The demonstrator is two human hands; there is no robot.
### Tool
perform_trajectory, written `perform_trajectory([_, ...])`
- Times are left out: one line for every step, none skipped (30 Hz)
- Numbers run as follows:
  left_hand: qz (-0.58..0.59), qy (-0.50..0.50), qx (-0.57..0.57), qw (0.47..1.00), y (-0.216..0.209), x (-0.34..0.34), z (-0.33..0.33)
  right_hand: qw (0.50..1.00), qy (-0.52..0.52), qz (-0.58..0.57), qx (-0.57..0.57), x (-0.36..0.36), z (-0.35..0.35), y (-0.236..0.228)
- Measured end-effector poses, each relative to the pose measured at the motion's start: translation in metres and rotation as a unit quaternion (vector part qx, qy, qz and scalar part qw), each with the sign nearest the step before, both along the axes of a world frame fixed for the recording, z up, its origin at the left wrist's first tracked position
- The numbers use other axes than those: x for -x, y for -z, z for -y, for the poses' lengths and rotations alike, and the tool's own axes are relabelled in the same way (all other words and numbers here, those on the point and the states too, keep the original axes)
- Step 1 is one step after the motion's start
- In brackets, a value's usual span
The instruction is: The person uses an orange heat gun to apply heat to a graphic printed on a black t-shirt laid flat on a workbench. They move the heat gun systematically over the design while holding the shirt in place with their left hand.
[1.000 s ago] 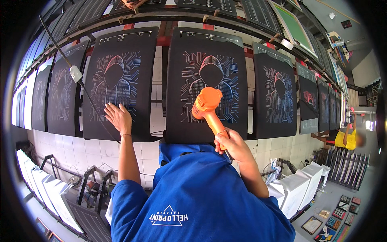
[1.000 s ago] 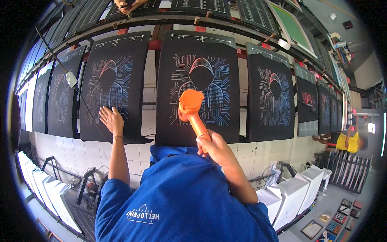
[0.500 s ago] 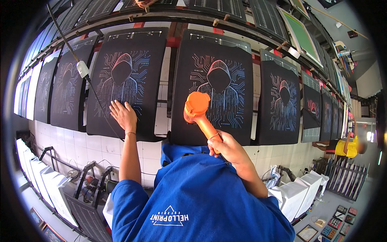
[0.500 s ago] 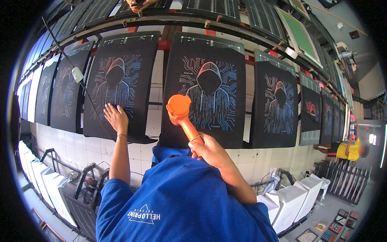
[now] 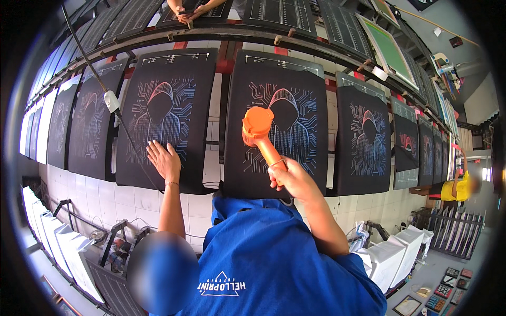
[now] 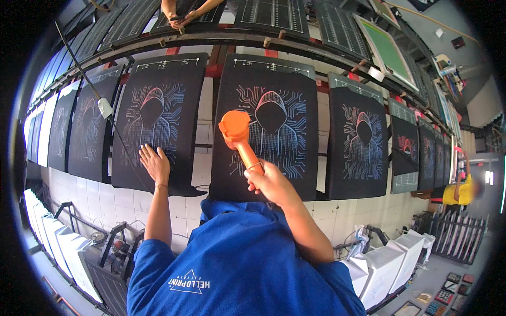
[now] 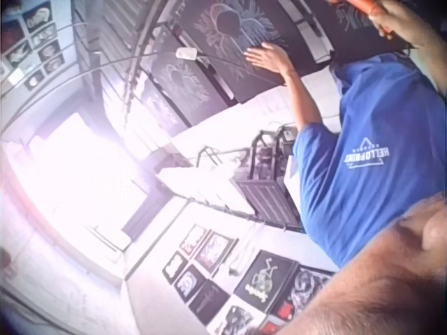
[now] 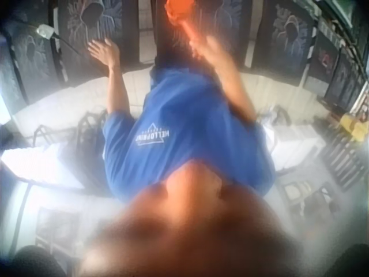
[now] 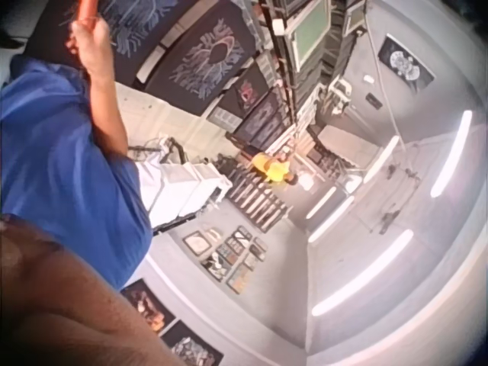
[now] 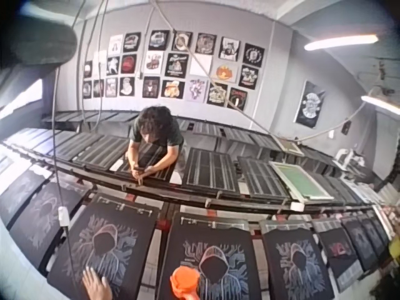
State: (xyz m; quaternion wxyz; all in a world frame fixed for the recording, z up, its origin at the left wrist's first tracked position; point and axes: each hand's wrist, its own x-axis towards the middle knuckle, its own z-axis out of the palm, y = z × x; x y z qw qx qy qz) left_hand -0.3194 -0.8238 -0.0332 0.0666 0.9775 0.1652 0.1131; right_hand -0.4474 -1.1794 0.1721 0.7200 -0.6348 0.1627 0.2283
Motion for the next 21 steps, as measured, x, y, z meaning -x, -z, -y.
perform_trajectory([0.003,0.006,-0.001,1.000,0.001,0.001,0.000,1.000,-0.013,-0.011,-0.009,-0.006,0.008,0.004])
perform_trajectory([0.002,0.010,-0.003,1.000,0.001,0.001,-0.001,1.000,-0.007,-0.017,-0.007,-0.009,0.010,0.007])
perform_trajectory([0.001,0.013,-0.005,1.000,0.001,0.000,-0.001,1.000,-0.002,-0.023,-0.006,-0.011,0.010,0.007])
perform_trajectory([0.000,0.017,-0.007,1.000,0.001,0.000,0.000,1.000,0.002,-0.003,-0.001,-0.012,0.005,0.008])
perform_trajectory([-0.001,0.022,-0.008,1.000,0.001,-0.001,0.000,1.000,0.006,0.018,0.004,-0.012,0.001,0.009])
perform_trajectory([-0.003,0.028,-0.010,1.000,0.000,-0.001,0.001,1.000,-0.001,0.016,0.001,-0.014,0.003,0.011])
perform_trajectory([-0.004,0.033,-0.012,0.999,0.000,0.000,0.000,1.000,0.000,0.007,-0.002,-0.016,0.006,0.011])
perform_trajectory([-0.007,0.043,-0.014,0.999,0.001,0.000,0.000,1.000,0.002,0.000,-0.005,-0.018,0.011,0.010])
perform_trajectory([-0.010,0.054,-0.015,0.998,0.001,-0.001,0.000,1.000,0.005,-0.008,-0.007,-0.019,0.013,0.009])
perform_trajectory([-0.014,0.064,-0.016,0.998,0.000,-0.001,0.001,1.000,0.013,0.008,-0.001,-0.018,0.012,0.007])
perform_trajectory([-0.015,0.072,-0.016,0.997,0.000,-0.001,0.002,1.000,0.021,0.012,0.012,-0.014,0.013,0.004])
perform_trajectory([-0.016,0.080,-0.016,0.997,-0.001,-0.002,0.003,0.999,0.030,0.016,0.026,-0.008,0.014,0.001])
perform_trajectory([-0.018,0.088,-0.015,0.996,-0.001,-0.001,0.005,0.998,0.038,0.019,0.039,-0.003,0.017,-0.001])
perform_trajectory([-0.017,0.093,-0.011,0.995,-0.001,-0.001,0.007,0.999,0.042,0.002,0.018,0.002,0.024,-0.003])
perform_trajectory([-0.018,0.097,-0.017,0.995,-0.002,0.000,0.008,0.999,0.038,-0.008,0.013,0.008,0.032,-0.004])
perform_trajectory([-0.020,0.102,-0.022,0.994,-0.003,0.001,0.010,0.999,0.035,-0.019,0.008,0.014,0.040,-0.004])
perform_trajectory([-0.022,0.107,-0.027,0.994,-0.005,0.001,0.013,0.999,0.032,-0.029,0.003,0.020,0.044,-0.004])
perform_trajectory([-0.024,0.115,-0.018,0.993,-0.005,0.001,0.016,0.999,0.042,-0.024,0.013,0.026,0.044,-0.004])
perform_trajectory([-0.024,0.122,-0.015,0.992,-0.005,0.002,0.019,0.998,0.055,-0.014,0.024,0.030,0.040,-0.003])
perform_trajectory([-0.024,0.128,-0.014,0.991,-0.004,0.003,0.023,0.998,0.064,-0.004,0.030,0.034,0.037,-0.004])
perform_trajectory([-0.024,0.134,-0.012,0.991,-0.003,0.005,0.027,0.997,0.072,0.005,0.037,0.035,0.035,-0.006])
